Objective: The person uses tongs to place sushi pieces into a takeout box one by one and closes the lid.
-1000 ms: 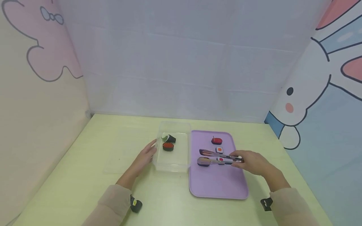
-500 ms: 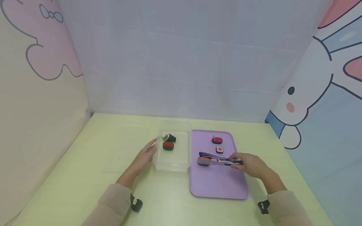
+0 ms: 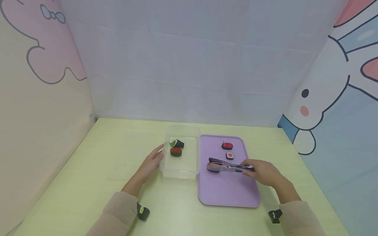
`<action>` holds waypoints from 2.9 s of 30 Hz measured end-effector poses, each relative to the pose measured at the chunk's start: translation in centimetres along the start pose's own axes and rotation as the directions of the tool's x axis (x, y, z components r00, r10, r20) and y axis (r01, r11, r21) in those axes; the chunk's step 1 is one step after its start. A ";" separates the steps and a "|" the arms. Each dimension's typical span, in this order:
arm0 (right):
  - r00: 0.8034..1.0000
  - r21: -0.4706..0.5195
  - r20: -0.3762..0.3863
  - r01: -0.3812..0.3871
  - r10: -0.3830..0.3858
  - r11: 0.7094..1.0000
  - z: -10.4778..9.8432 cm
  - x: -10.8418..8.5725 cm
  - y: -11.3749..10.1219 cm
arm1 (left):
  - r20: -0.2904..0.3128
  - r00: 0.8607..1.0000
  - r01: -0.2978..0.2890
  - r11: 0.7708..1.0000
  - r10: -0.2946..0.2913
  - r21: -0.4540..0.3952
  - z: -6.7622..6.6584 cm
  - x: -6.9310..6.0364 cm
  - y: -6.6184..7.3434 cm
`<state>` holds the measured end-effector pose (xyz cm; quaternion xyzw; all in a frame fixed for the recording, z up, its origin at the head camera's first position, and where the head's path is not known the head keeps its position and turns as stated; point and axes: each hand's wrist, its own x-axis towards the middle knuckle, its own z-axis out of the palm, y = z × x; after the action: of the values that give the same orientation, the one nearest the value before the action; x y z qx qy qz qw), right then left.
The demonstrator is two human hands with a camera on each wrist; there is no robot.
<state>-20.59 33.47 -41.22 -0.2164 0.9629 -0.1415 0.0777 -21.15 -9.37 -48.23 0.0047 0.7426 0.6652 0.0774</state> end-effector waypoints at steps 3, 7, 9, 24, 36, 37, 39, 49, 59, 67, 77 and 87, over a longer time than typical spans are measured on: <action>1.000 -0.004 -0.024 0.003 -0.003 1.000 -0.5 -0.2 0.2 | -0.005 1.000 0.001 1.000 -0.001 -0.001 0.0 0.0 0.1; 0.998 -0.010 -0.056 0.030 -0.031 1.000 -1.1 -0.3 0.4 | -0.009 1.000 0.006 1.000 -0.006 -0.006 0.1 0.0 0.2; 0.997 -0.013 -0.067 0.036 -0.037 0.999 -1.3 -0.3 0.3 | -0.008 1.000 0.008 1.000 -0.008 -0.011 0.2 0.0 0.3; 0.976 -0.008 -0.165 0.143 -0.143 0.990 -4.1 0.8 -1.2 | -0.023 0.999 0.025 1.000 -0.025 -0.006 0.3 0.0 0.2; 0.980 0.051 -0.097 0.179 -0.173 0.983 -3.4 4.8 -5.0 | 0.005 1.000 0.014 0.999 -0.014 -0.037 0.2 0.4 0.1; 0.978 0.053 -0.093 0.191 -0.185 0.980 -3.2 5.1 -5.3 | 0.007 1.000 0.013 0.999 -0.013 -0.038 0.2 0.3 0.2; 0.972 0.062 -0.086 0.225 -0.220 0.972 -2.8 5.8 -5.8 | 0.013 1.000 0.011 0.999 -0.010 -0.041 0.2 0.4 0.1; 0.959 0.071 -0.047 0.281 -0.278 0.957 -0.9 8.8 -7.9 | 0.007 1.000 -0.008 0.999 0.008 -0.032 0.5 0.3 0.1; 0.970 -0.011 0.044 0.239 -0.239 0.971 0.1 10.5 -10.1 | 0.045 0.999 0.014 0.998 -0.011 -0.066 0.7 0.3 0.2; 0.967 -0.069 0.093 0.246 -0.239 0.967 0.0 10.8 -11.0 | 0.036 0.999 -0.007 0.997 0.010 -0.077 1.1 0.2 0.4; 0.967 -0.167 0.123 0.242 -0.224 0.956 -0.3 10.7 -12.2 | 0.033 0.999 -0.019 0.997 0.022 -0.069 1.1 0.3 0.3; 0.978 -0.092 0.071 0.200 -0.194 0.975 -0.7 9.3 -10.6 | 0.035 0.999 -0.011 0.996 0.014 -0.090 1.0 0.3 0.1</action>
<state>-24.89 20.37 -38.14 -0.3186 0.9396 -0.0939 0.0823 -21.37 -8.29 -48.27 0.0176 0.7103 0.6983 0.0865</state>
